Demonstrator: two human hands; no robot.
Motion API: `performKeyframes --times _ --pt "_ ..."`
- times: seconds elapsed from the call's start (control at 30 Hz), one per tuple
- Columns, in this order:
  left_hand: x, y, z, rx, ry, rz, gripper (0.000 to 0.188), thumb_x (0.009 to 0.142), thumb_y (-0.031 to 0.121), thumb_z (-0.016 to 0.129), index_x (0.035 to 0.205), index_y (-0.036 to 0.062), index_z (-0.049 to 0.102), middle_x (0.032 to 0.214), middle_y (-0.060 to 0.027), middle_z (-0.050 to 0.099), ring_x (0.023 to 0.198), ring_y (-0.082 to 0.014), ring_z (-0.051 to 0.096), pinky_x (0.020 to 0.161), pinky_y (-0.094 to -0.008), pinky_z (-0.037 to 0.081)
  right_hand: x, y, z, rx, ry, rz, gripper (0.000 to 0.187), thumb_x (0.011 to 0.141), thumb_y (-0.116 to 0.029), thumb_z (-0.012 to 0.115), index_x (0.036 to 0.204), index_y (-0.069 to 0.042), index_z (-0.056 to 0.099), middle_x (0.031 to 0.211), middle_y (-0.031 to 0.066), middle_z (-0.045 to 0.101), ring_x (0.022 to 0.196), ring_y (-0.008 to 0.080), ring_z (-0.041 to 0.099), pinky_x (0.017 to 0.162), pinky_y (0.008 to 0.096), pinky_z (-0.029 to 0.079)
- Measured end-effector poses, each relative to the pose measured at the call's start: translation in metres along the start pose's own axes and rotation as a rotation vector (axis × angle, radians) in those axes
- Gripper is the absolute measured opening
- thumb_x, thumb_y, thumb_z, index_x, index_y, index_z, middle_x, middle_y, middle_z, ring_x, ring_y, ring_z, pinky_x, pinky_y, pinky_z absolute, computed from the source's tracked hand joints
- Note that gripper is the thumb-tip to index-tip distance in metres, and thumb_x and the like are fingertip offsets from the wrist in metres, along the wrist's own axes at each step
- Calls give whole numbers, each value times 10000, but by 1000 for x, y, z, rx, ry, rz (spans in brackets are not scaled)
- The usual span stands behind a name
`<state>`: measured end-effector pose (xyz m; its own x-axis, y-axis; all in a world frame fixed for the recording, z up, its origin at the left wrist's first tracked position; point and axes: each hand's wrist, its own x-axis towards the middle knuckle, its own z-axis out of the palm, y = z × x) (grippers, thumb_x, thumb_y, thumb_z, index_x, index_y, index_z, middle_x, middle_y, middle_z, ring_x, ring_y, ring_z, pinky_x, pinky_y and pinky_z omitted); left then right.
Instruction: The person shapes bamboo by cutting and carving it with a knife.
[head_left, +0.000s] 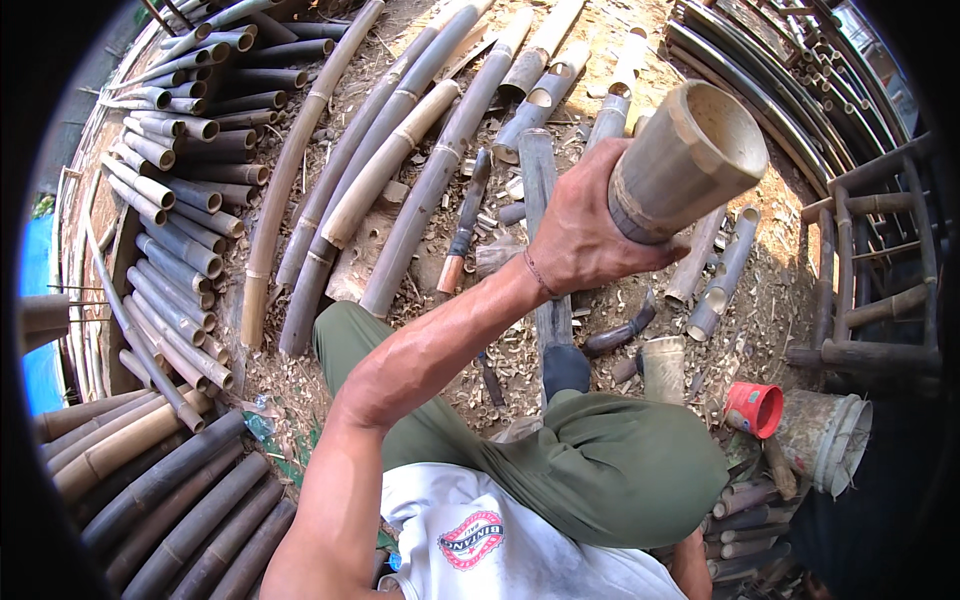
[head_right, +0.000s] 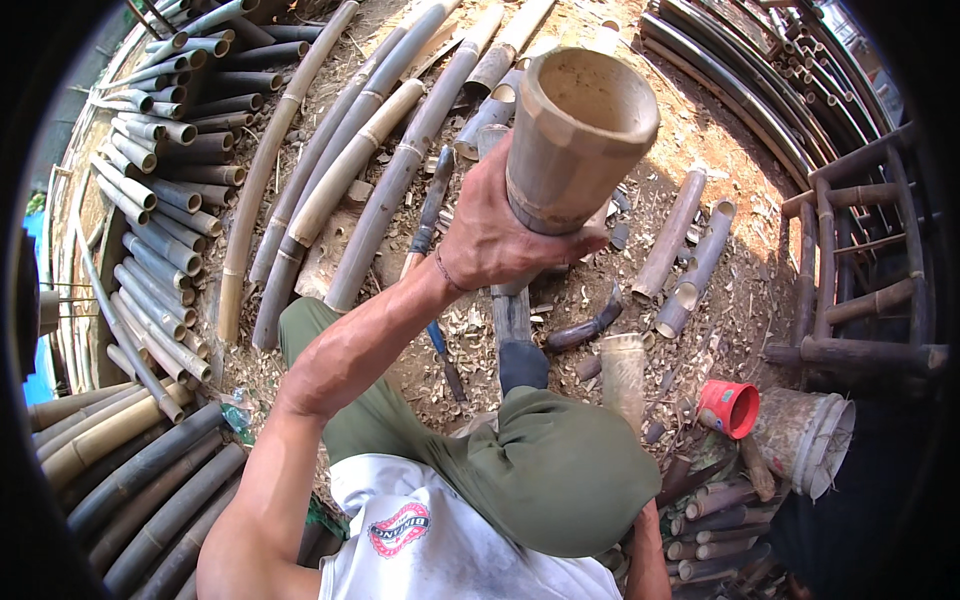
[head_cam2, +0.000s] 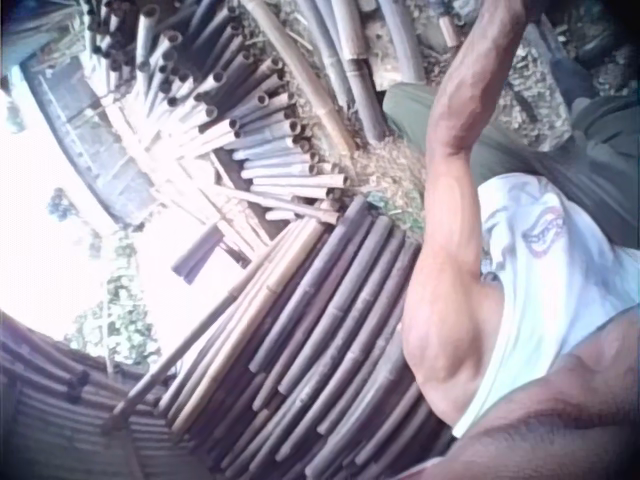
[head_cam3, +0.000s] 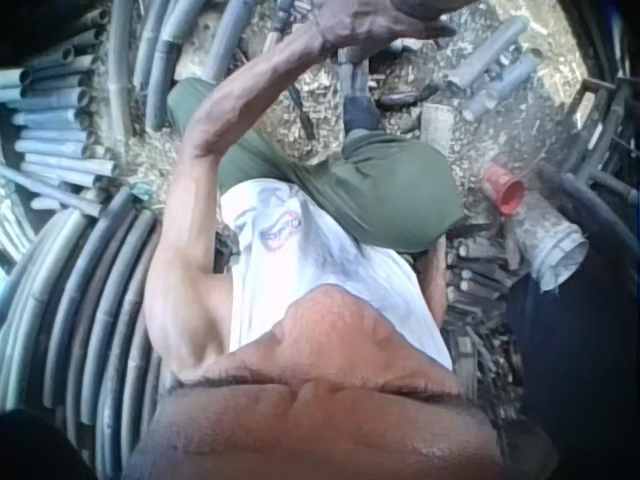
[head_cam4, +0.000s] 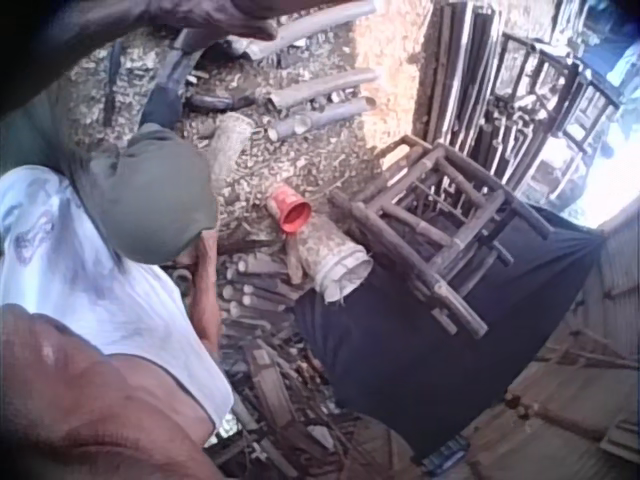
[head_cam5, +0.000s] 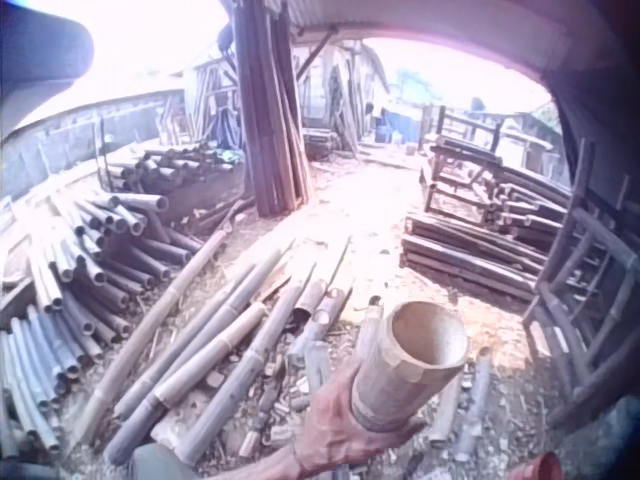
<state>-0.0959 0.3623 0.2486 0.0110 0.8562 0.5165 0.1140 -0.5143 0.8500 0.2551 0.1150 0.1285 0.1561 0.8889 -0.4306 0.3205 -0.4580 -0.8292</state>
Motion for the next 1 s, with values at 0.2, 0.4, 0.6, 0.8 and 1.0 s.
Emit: performKeyframes --times 0.2,0.4,0.6,0.8,1.0 --pt "-39 13 10 -21 -93 188 798 594 275 905 1240 61 487 1112 -166 592 1035 -351 616 913 -446 510 -33 -146 -48 141 21 -338 948 700 -497 776 1342 88 398 1256 245 523 840 234 613 761 344 530" --pt "-9 16 11 -223 -360 168 750 580 255 873 1202 52 507 1040 -181 636 999 -366 641 874 -435 521 -69 -290 -50 -2 212 -856 957 760 -551 697 1369 98 345 1314 241 436 938 225 551 804 330 494" --pt "-15 6 6 -254 -478 63 684 602 210 851 1204 74 555 999 -144 678 957 -302 687 844 -392 555 -66 -317 -34 -637 120 -657 1132 687 -478 813 1501 46 227 1216 176 514 1036 231 573 887 352 470" --pt "-12 0 4 -244 -521 55 646 582 206 843 1160 71 588 949 -134 694 894 -308 706 800 -385 567 -82 -326 -16 57 76 -811 995 772 -523 655 1428 105 250 1319 213 407 983 216 524 835 321 458" --pt "-2 3 7 -231 -638 48 596 553 191 838 1093 66 618 894 -125 697 866 -301 704 780 -382 564 -79 -303 -9 -586 122 -614 1057 681 -509 786 1448 11 278 1126 184 544 800 227 616 698 350 532"
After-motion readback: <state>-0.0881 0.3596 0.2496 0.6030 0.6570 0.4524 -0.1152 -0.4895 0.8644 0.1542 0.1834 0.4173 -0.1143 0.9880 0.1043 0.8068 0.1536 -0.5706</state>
